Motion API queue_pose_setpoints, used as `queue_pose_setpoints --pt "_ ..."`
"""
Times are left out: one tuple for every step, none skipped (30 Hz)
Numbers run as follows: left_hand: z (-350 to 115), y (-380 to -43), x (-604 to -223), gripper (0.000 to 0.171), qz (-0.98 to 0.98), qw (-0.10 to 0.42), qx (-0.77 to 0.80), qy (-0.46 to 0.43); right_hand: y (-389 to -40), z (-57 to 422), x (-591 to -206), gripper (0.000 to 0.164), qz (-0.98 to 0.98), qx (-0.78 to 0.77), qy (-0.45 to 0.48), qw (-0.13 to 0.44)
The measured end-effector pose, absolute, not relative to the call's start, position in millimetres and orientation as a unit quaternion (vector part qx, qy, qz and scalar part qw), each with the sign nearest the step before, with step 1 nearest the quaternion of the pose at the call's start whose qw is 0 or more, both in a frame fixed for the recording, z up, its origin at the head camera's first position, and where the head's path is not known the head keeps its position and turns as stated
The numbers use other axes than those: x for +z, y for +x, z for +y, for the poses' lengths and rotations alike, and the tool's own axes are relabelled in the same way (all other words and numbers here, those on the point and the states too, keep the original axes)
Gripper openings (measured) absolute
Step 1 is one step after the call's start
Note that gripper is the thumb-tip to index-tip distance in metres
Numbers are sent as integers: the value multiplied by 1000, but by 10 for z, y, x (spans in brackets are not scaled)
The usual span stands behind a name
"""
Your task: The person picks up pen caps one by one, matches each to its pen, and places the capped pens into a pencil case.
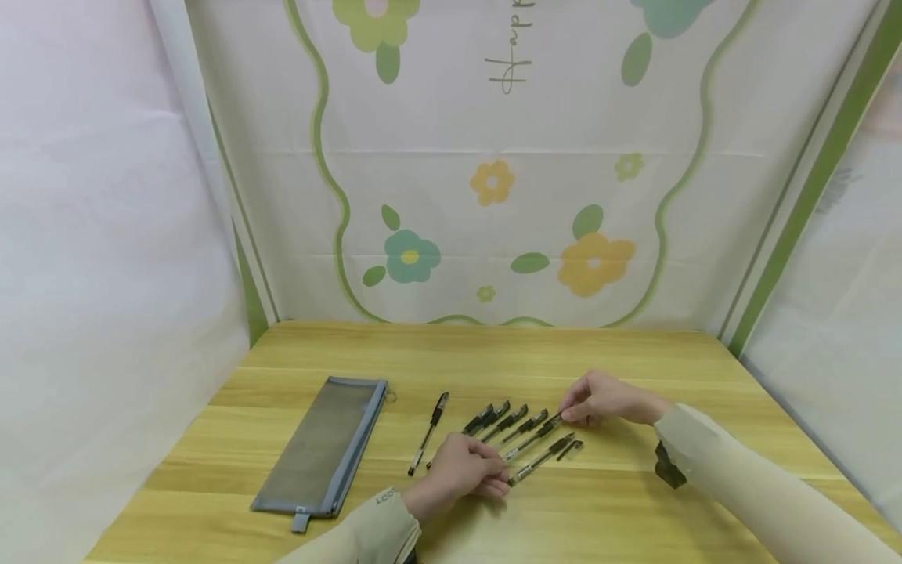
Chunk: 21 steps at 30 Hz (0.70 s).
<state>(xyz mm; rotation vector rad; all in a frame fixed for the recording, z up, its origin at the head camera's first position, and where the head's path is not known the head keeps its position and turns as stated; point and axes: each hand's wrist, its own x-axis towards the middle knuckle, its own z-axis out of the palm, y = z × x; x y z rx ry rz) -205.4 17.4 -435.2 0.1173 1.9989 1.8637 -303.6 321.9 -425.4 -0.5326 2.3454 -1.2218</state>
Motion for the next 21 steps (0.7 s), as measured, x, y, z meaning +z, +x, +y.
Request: queue_pose_setpoints --pt "174 -2055 -4354 14 716 201 667 43 -3036 3212 -4249 12 850 -439 -193 219" --pt "172 -2054 -4354 14 716 201 667 43 -3037 3204 -4245 11 851 -436 -193 219" --pt "173 -2056 -4357 15 715 201 668 43 -3038 3196 -4242 11 853 -433 -193 218" --pt "174 -2058 -4360 15 714 202 669 42 -3037 3187 -4237 10 854 -432 -193 217" --pt "177 -2060 -4362 16 713 204 669 40 -3036 3179 -4234 10 855 -430 -194 216" --pt "179 -2062 -4365 17 712 205 670 39 -3036 3173 -4231 10 856 -428 -194 214" --pt "178 -2060 -4371 19 712 207 670 39 -3026 3164 -4239 9 857 -429 -192 213" --pt "174 -2058 -4376 20 711 210 670 39 -3017 3156 -4248 9 857 -429 -190 212" --pt "171 -2056 -4383 21 709 211 672 40 -3010 3151 -4256 9 857 -430 -189 211" --pt "166 -2052 -4388 21 706 212 674 42 -3004 3149 -4262 9 858 -430 -189 209" --pt "160 -2047 -4390 21 703 213 677 46 -3002 3151 -4267 9 859 -428 -190 205" --pt "154 -2041 -4393 20 699 212 681 51 -3003 3157 -4270 9 860 -428 -192 201" --pt "148 -2035 -4394 19 697 210 684 56 -3005 3167 -4270 10 861 -427 -194 195" --pt "141 -2030 -4391 18 695 207 686 61 -3010 3183 -4265 11 862 -428 -197 187" --pt "134 -2023 -4386 17 696 203 686 66 -3018 3204 -4258 12 863 -428 -202 174" --pt "128 -2016 -4377 16 699 198 683 73 -3023 3232 -4250 14 866 -425 -210 160" --pt "124 -2010 -4365 15 706 190 677 81 -3026 3264 -4239 15 868 -423 -215 146" --pt "121 -2006 -4352 15 717 179 667 91 -3024 3301 -4229 16 870 -422 -217 134" --pt "120 -2003 -4336 15 729 168 656 101 -3018 3340 -4217 17 873 -419 -220 121" --pt "121 -2000 -4318 16 740 156 644 111 -3007 3381 -4206 18 874 -418 -222 111" --pt "123 -1999 -4302 16 751 145 633 121 -2990 3420 -4199 18 875 -417 -224 104"
